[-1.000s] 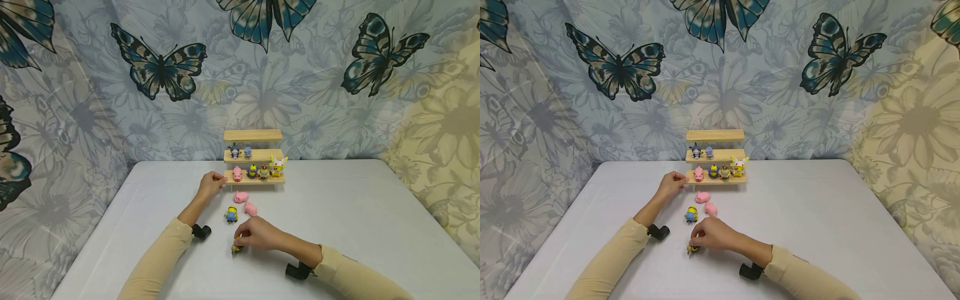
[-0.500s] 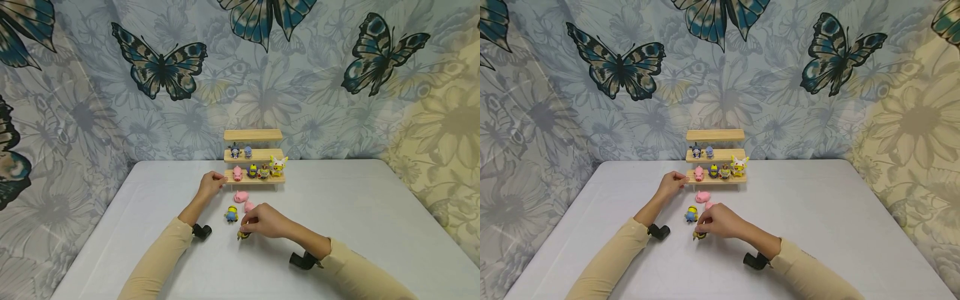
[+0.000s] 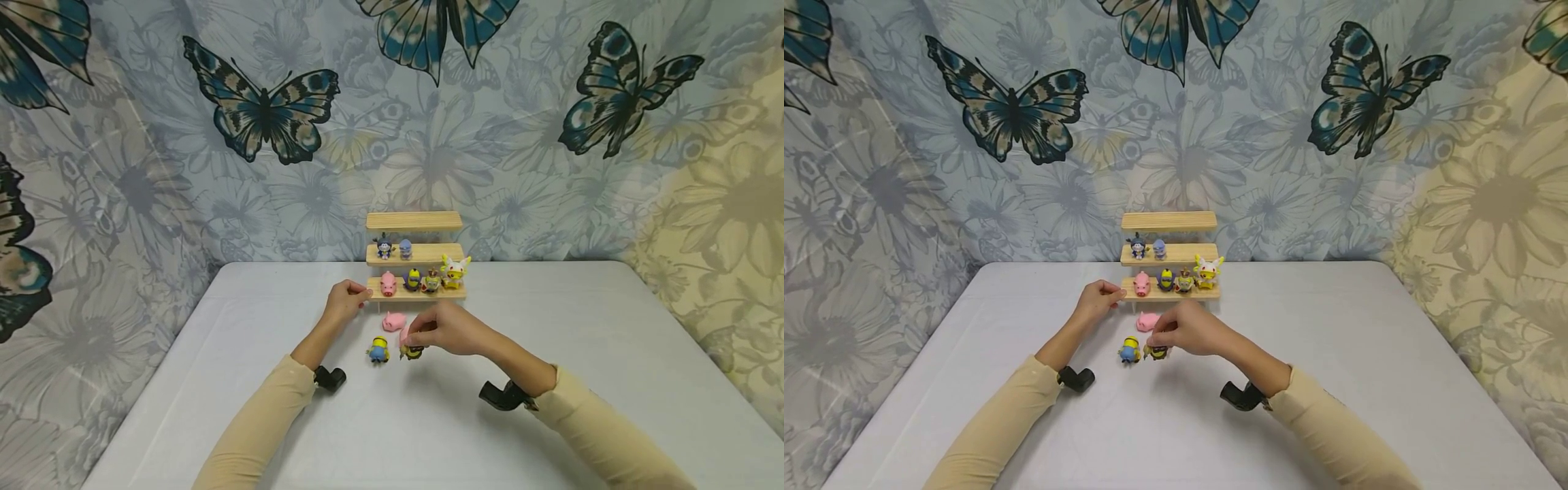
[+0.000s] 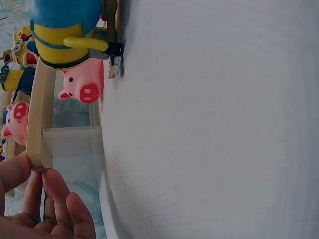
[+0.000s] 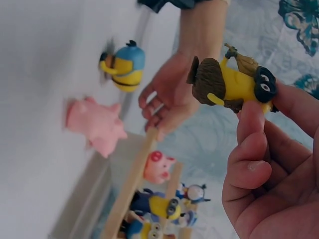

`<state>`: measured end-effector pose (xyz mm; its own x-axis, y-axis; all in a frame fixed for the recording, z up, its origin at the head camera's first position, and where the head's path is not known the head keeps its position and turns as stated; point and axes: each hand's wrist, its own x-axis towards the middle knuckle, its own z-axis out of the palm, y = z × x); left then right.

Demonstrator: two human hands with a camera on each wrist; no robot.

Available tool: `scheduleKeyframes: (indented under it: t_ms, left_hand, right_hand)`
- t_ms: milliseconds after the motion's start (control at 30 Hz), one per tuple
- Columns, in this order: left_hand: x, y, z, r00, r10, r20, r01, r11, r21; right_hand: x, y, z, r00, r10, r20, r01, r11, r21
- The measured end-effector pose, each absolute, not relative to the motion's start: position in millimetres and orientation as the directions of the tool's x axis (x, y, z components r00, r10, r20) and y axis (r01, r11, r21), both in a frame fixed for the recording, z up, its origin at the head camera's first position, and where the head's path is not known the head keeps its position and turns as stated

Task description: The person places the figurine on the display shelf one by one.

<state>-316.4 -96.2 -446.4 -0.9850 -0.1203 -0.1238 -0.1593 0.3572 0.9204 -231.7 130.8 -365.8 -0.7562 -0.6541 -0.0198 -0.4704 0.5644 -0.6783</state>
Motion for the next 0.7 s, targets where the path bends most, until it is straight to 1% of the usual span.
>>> scheduleKeyframes:
  t_ms: [233,467,700]
  left_hand:
    - [-319,-97,-444,-0.982,-0.111,-0.154,-0.184,0.354,0.917]
    - [-320,-97,-446,-0.984,-0.097,-0.148,-0.173,0.354,0.919]
    - [-319,-98,-446,-0.984,-0.106,-0.143,-0.171,0.348,0.922]
  right_hand:
    - [-242,139,-351,-0.762,-0.647,0.012,-0.485,0.558,-0.673]
    - [-258,145,-341,-0.796,-0.605,-0.026,-0.426,0.591,-0.685]
    - [-273,148,-326,-0.832,-0.554,-0.033,-0.386,0.621,-0.682]
